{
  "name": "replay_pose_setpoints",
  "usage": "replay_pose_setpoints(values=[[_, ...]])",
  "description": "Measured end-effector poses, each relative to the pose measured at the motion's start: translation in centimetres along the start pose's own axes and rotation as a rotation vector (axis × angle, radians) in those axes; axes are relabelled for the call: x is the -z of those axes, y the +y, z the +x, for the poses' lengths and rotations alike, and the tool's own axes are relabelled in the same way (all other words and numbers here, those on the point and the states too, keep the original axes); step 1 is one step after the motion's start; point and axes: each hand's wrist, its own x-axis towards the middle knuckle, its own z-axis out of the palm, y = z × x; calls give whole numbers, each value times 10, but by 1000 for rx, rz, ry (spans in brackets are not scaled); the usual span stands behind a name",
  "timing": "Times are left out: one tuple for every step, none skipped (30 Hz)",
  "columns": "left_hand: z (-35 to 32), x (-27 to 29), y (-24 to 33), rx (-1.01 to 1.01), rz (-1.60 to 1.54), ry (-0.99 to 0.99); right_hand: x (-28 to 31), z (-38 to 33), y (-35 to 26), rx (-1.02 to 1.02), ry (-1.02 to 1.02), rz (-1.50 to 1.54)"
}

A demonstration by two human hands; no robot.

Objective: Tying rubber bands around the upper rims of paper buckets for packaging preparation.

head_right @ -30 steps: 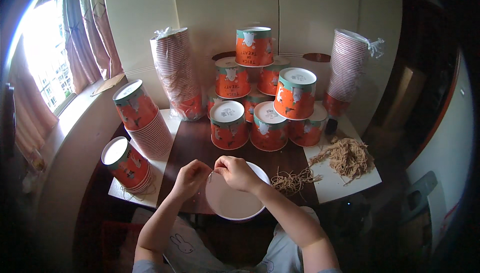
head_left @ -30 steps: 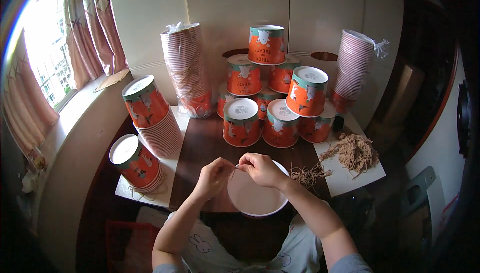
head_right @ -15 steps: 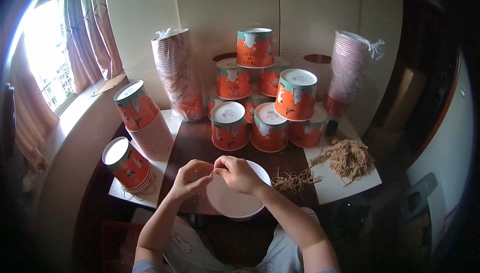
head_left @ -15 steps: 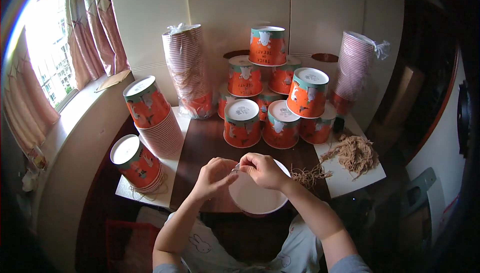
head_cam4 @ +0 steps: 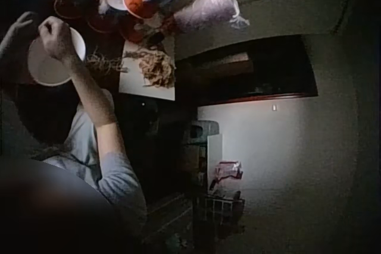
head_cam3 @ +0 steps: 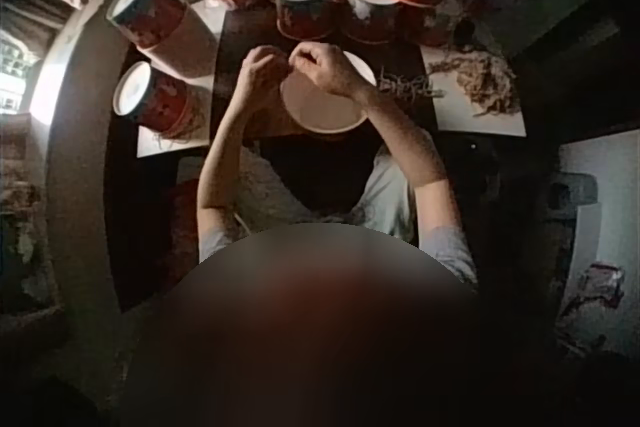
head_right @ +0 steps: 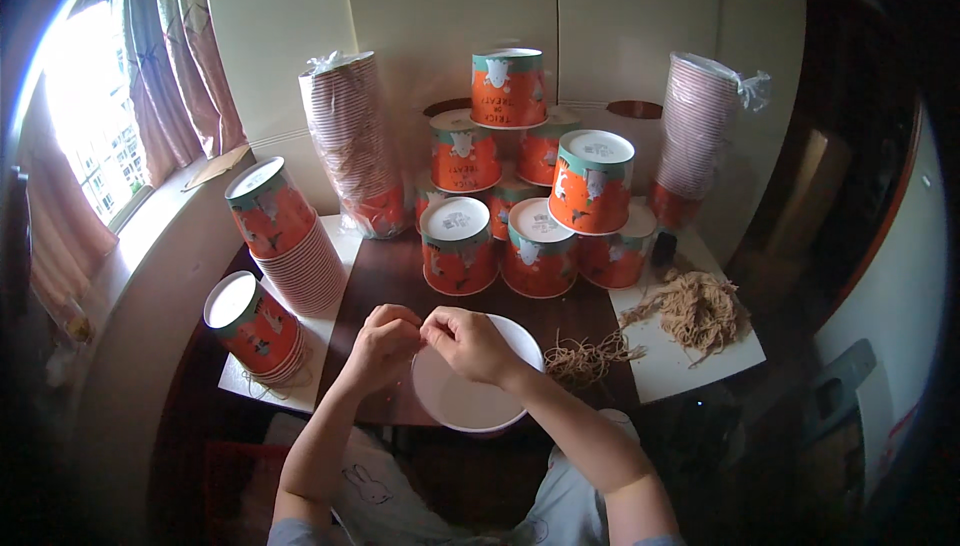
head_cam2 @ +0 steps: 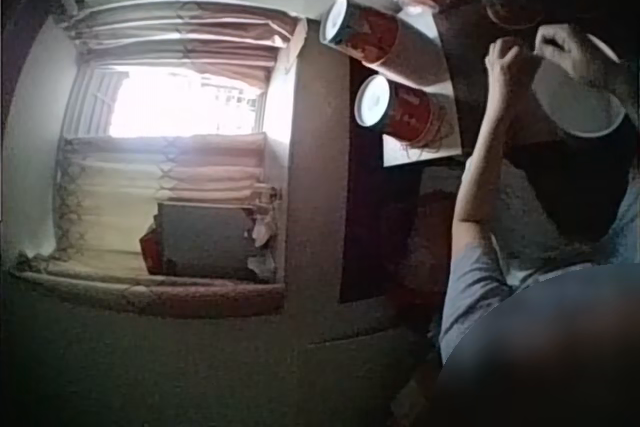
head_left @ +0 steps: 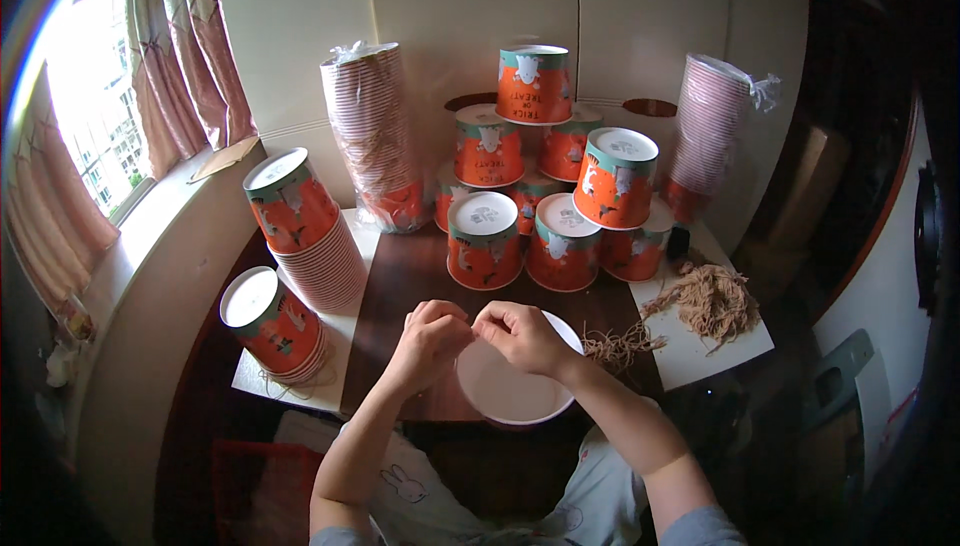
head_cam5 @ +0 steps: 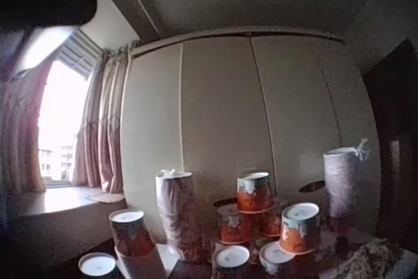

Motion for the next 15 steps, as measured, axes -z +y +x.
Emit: replay_pose_setpoints(values=[[1,1,-3,0,55,-41,0,1,3,-41,33,169],[0,3,-6,4,117,-77,-1,3,1,-78,58,341],[-2,3,-12,7,120,-74,4,4,-6,-75,96,382],[-4,2,-20,154,-148,-133,6,4,-9,-74,91,383],[-5,3,-25,299,-418,-189,9,4,-11,-74,92,489],[-5,4,-29,399,-545,-247,9,3,-13,-73,92,594],[-6,6,-32,401,-543,-245,9,4,-15,-21,86,545],[-6,6,-34,372,-522,-297,8,3,-16,-23,86,546],[-7,6,-36,344,-499,-348,7,3,-17,-18,80,562],[-7,7,-39,345,-499,-348,6,3,-18,-14,73,579],[-6,8,-41,298,-485,-369,7,2,-19,-14,72,579],[-6,9,-42,251,-470,-390,9,1,-19,-2,122,655],[-7,8,-44,251,-469,-389,10,1,-20,11,172,730],[-7,7,-45,297,-514,-409,8,3,-12,82,210,852],[-8,7,-47,342,-559,-430,8,4,-9,86,208,851]])
